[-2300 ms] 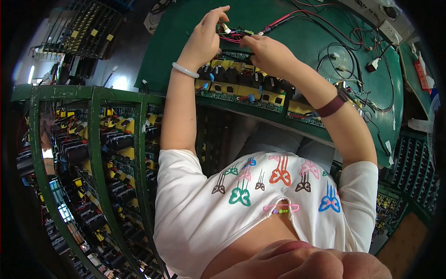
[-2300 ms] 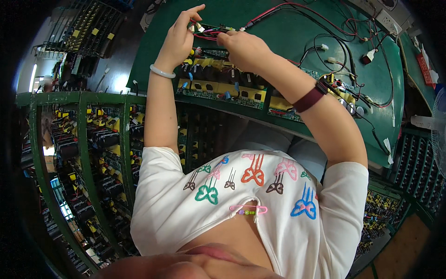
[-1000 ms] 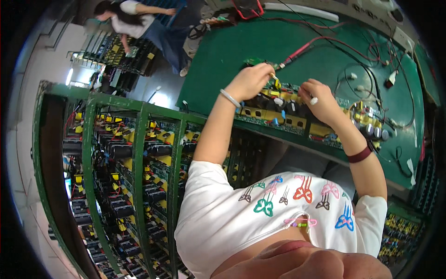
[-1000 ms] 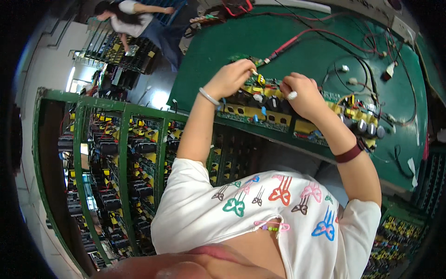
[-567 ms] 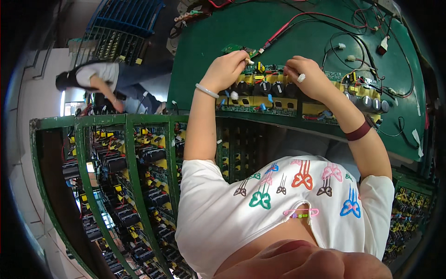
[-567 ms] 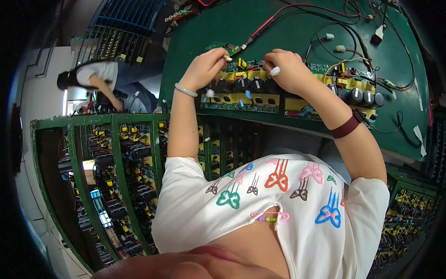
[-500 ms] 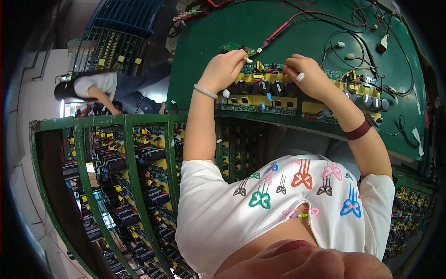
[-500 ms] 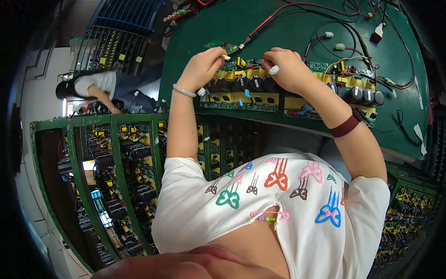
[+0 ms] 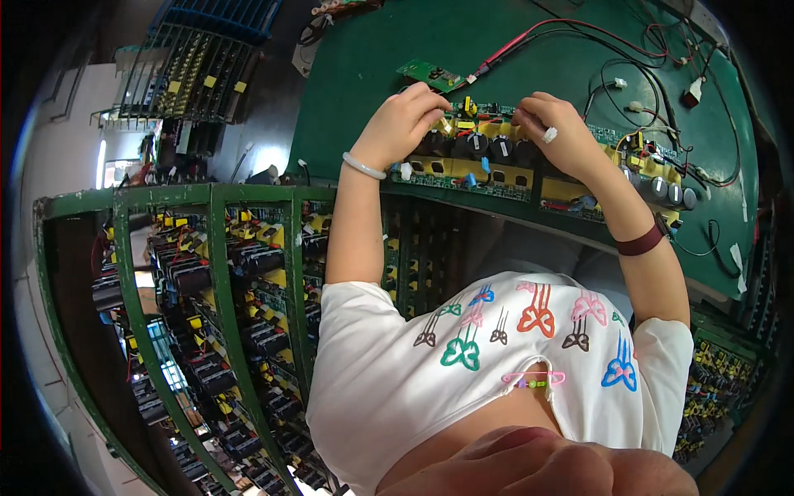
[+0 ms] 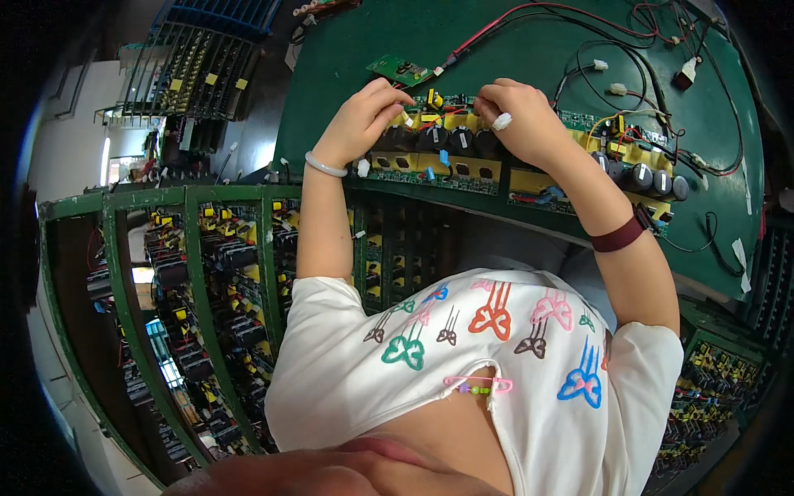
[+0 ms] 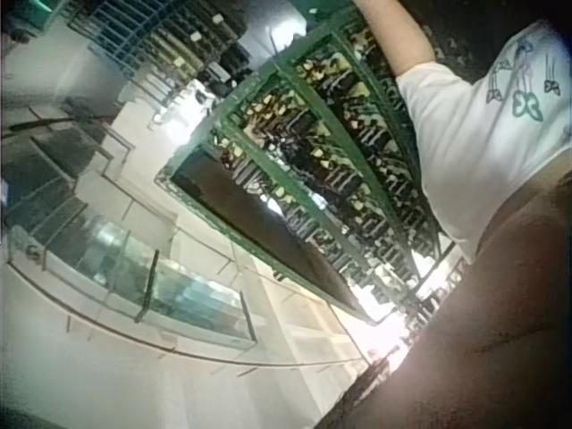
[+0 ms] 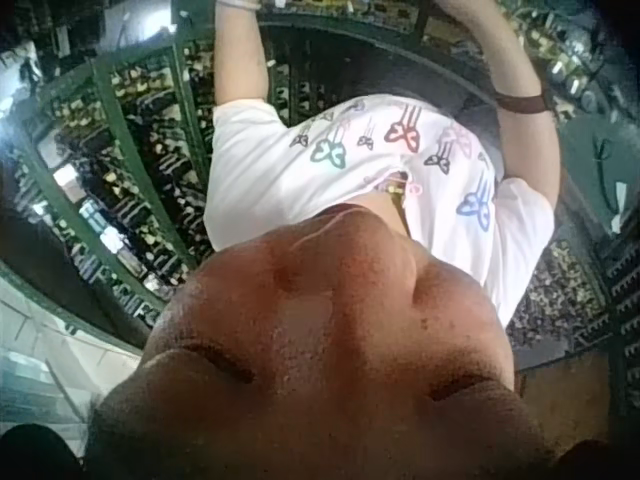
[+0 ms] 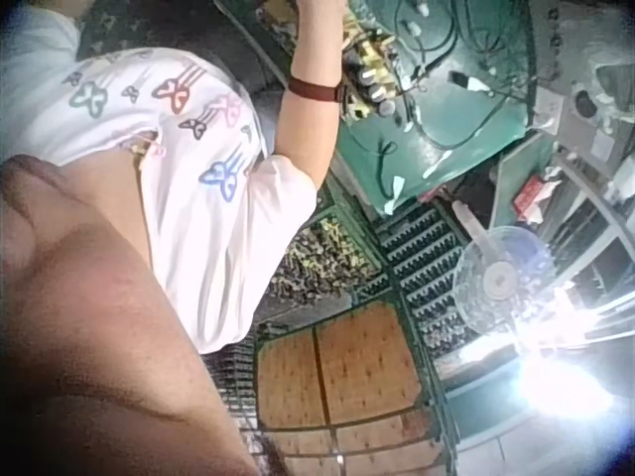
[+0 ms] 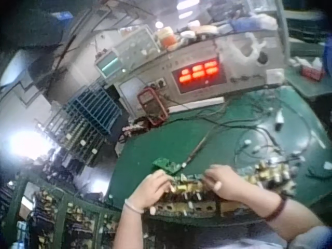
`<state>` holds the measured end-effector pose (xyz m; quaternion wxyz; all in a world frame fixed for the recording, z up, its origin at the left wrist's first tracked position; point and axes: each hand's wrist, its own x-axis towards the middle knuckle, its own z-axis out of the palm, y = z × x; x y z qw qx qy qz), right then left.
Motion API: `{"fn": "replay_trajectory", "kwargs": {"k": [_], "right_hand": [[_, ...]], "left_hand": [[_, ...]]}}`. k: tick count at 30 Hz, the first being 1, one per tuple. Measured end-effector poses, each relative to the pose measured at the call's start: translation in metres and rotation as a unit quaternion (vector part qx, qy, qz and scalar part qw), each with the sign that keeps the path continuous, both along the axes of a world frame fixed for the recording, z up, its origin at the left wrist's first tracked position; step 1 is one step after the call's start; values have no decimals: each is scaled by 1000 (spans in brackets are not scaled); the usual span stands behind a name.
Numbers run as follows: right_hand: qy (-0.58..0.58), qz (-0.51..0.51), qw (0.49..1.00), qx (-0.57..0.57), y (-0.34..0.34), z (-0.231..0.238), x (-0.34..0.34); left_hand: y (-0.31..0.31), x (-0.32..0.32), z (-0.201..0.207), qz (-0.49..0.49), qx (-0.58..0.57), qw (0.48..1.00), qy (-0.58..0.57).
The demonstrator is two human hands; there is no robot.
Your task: The person repeatedly connects and disconnects multi-colored wires to various ports on a row of circuit boards mounted on a green workbench. They handle the wires and connectors by hand, plugging them into different slots and occasionally adjusting the connections while a digital display in the background shows changing numbers.
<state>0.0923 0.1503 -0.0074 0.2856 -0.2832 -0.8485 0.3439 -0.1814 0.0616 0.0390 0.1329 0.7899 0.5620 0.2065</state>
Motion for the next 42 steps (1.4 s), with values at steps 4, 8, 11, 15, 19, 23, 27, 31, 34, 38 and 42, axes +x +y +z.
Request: {"fn": "replay_trajectory", "kwargs": {"k": [4, 8, 11, 15, 19, 23, 27, 31, 34, 38, 42], "right_hand": [[-4, 2, 1000, -7, -2, 5, -1], [-5, 9, 1000, -6, -3, 8, 0], [-6, 13, 1000, -13, -2, 7, 1], [-1, 14, 1000, -19, -5, 10, -1], [-24, 13, 999, -29, -5, 13, -1], [-25, 15, 999, -38, -5, 10, 0], [-33, 10, 998, -54, -7, 15, -1], [-48, 13, 997, -55, -7, 16, -1], [-49, 17, 997, -49, -6, 15, -1], [-46, 17, 998, -49, -7, 16, -2], [-43, 11, 998, -54, -8, 17, -1]], "left_hand": [[2, 0, -9, 21, 50, 998, 16], [4, 5, -14, 30, 85, 994, 55], [2, 11, -13, 48, 105, 989, 91], [4, 8, -20, 40, 124, 989, 67], [7, 5, -28, 47, 133, 987, 72], [7, 6, -30, 62, 116, 991, 32], [7, 5, -30, 68, 105, 991, 46], [9, 6, -28, 65, 86, 993, 41], [11, 6, -25, 61, 71, 995, 31], [15, 7, -24, 67, 35, 997, 34], [23, 11, -24, 73, 5, 995, 70]]}}
